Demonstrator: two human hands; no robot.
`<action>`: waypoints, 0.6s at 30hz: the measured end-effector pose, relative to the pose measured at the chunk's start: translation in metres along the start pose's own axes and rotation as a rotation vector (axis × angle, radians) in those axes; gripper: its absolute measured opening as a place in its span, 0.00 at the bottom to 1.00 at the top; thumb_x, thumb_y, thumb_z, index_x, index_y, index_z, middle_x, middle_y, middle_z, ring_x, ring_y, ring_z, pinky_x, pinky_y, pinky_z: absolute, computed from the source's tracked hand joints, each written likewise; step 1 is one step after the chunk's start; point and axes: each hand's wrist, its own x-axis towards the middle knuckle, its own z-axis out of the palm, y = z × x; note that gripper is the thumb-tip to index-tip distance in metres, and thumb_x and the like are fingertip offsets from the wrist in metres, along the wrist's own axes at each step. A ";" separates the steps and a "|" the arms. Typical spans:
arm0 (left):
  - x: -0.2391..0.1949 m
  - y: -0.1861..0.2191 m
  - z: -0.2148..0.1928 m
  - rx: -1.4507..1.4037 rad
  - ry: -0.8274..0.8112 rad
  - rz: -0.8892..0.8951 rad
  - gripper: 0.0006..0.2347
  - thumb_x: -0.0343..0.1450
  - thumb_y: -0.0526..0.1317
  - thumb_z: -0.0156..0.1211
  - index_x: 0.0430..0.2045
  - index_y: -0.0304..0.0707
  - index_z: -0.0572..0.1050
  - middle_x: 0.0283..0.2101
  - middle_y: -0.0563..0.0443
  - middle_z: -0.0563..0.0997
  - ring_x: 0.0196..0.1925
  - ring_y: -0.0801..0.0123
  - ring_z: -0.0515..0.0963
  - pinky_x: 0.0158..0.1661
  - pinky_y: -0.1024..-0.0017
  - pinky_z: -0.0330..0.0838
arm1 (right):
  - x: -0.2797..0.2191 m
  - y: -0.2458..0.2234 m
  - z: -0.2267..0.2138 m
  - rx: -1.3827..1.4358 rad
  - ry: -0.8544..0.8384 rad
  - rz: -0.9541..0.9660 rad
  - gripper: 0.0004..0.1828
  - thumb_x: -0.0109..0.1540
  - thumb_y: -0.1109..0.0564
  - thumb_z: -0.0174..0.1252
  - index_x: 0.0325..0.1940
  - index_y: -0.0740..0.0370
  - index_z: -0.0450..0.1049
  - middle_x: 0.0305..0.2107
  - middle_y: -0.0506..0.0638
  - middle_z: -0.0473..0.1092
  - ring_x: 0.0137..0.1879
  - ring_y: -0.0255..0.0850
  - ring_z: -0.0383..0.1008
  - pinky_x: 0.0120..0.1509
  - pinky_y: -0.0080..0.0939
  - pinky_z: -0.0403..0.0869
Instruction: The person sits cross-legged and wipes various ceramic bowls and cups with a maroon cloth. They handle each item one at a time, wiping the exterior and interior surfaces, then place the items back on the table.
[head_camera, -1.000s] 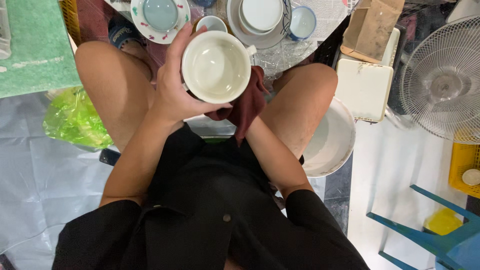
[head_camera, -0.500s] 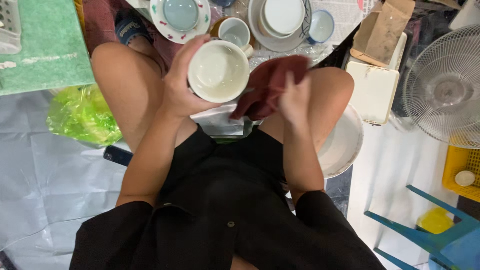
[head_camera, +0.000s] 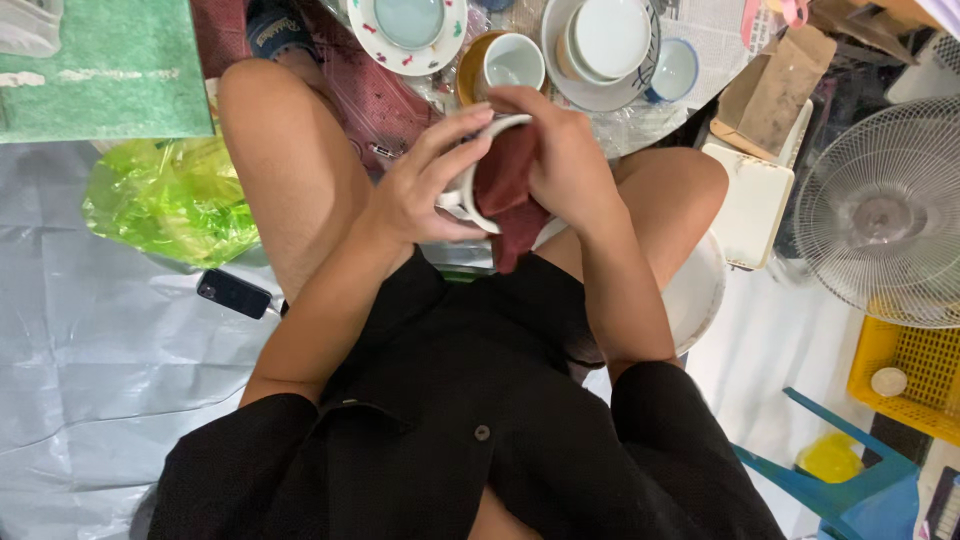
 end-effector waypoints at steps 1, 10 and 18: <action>0.003 0.000 0.003 -0.061 0.082 -0.008 0.47 0.59 0.42 0.87 0.70 0.39 0.58 0.73 0.39 0.58 0.75 0.46 0.64 0.74 0.54 0.65 | -0.003 0.003 0.000 0.092 0.008 -0.018 0.38 0.56 0.66 0.68 0.71 0.57 0.67 0.60 0.54 0.74 0.67 0.42 0.76 0.71 0.40 0.73; -0.015 0.010 0.042 -0.630 0.268 -0.546 0.41 0.72 0.55 0.64 0.75 0.37 0.48 0.71 0.40 0.61 0.73 0.58 0.63 0.72 0.61 0.60 | -0.031 0.020 0.025 0.630 0.286 -0.052 0.46 0.62 0.62 0.72 0.78 0.62 0.53 0.67 0.51 0.63 0.70 0.39 0.65 0.77 0.38 0.62; -0.034 -0.014 0.032 -0.947 0.591 -0.720 0.35 0.74 0.55 0.50 0.72 0.28 0.54 0.70 0.37 0.67 0.74 0.56 0.67 0.74 0.62 0.60 | -0.066 0.097 -0.016 0.665 0.771 0.282 0.23 0.69 0.69 0.57 0.69 0.73 0.70 0.60 0.59 0.73 0.65 0.48 0.76 0.73 0.52 0.76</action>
